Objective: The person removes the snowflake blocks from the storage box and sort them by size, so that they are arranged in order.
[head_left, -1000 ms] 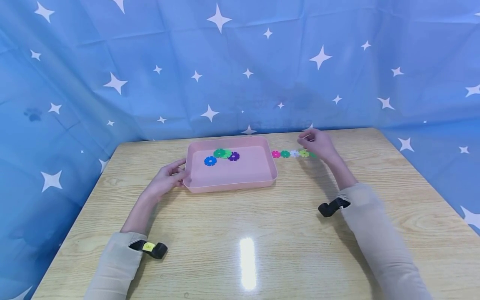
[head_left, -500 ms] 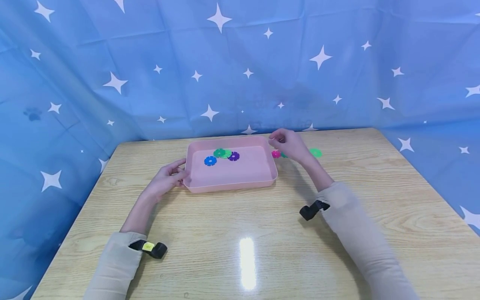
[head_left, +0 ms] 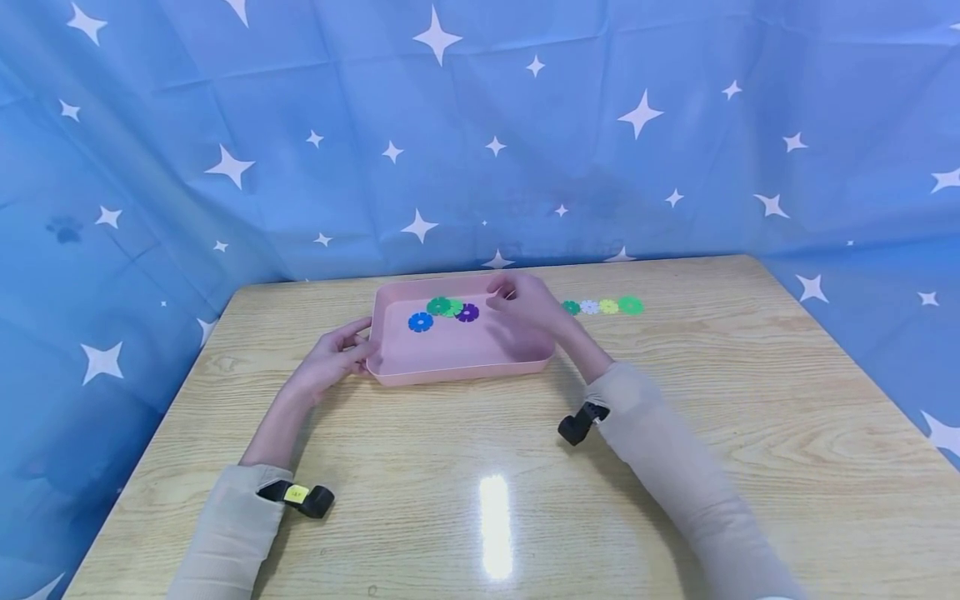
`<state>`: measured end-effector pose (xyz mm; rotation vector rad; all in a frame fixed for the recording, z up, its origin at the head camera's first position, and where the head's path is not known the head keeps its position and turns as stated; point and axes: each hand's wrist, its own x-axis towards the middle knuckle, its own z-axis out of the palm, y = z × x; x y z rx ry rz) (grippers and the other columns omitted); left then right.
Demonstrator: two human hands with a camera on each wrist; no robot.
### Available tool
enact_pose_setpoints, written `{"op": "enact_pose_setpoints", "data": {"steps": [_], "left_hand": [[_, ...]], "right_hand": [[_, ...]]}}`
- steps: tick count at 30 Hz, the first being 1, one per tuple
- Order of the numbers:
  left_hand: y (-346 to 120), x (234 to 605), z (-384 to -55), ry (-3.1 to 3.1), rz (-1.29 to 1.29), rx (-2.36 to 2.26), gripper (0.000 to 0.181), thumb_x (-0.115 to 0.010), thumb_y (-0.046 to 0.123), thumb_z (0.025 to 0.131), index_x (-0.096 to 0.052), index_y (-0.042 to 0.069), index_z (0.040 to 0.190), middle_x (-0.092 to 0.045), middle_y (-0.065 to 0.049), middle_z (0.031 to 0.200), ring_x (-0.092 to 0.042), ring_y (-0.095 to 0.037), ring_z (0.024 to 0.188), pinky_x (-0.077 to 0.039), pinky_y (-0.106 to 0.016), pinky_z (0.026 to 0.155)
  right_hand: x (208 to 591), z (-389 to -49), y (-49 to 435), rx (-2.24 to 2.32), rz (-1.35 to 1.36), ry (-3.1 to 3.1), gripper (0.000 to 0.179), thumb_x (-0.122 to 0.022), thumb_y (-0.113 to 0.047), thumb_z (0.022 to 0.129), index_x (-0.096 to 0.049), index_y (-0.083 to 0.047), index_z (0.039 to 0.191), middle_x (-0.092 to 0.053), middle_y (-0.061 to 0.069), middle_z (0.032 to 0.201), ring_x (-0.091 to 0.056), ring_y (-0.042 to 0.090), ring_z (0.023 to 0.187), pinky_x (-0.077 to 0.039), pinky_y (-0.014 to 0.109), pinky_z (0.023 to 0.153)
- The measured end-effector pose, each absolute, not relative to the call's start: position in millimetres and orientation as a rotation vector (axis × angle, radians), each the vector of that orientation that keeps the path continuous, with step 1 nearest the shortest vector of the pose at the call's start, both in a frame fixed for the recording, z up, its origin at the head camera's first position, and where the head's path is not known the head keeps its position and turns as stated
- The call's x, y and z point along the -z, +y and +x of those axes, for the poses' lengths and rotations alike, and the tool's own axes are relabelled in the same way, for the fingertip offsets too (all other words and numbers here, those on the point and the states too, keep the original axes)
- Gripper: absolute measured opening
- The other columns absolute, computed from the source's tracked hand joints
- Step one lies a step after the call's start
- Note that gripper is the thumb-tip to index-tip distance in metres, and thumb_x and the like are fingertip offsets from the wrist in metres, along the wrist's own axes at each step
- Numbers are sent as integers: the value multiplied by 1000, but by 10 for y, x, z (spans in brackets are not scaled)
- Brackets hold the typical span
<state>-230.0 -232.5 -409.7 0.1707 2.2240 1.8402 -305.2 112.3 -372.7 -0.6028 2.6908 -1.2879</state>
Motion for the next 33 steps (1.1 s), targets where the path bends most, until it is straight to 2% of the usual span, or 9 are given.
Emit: {"op": "enact_pose_setpoints", "data": {"steps": [8, 18, 26, 33], "left_hand": [[-2322, 4085, -2292, 2222, 187, -1844, 65, -59, 12, 103, -27, 0, 158, -54, -11, 102, -62, -11, 78, -55, -24, 74], [-2320, 4084, -2288, 2232, 180, -1841, 64, -58, 11, 103, -28, 0, 158, -55, -10, 102, -61, -11, 79, -56, -24, 74], [-2322, 4098, -2289, 2225, 181, -1849, 64, -59, 11, 102, -28, 1, 158, -55, -10, 101, -62, -12, 79, -57, -25, 75], [-2333, 4084, -2280, 2224, 197, -1842, 66, -59, 11, 102, -26, 0, 158, -55, -12, 103, -62, -12, 79, -56, -25, 75]], "right_hand": [[3886, -3050, 889, 1240, -498, 2692, 26, -66, -17, 99, -62, -7, 122, -65, 5, 108, -61, 21, 102, -52, 35, 92], [3952, -3100, 720, 1161, -420, 2670, 38, -71, -22, 97, -56, -5, 128, -63, 12, 120, -60, 26, 111, -49, 38, 101], [3970, -3091, 681, 1102, -501, 2711, 29, -74, -18, 93, -59, -2, 113, -64, 10, 104, -58, 24, 95, -51, 35, 90], [3972, -3079, 697, 1156, -437, 2686, 35, -78, -15, 90, -53, -4, 112, -61, 11, 105, -59, 25, 96, -53, 34, 87]]}}
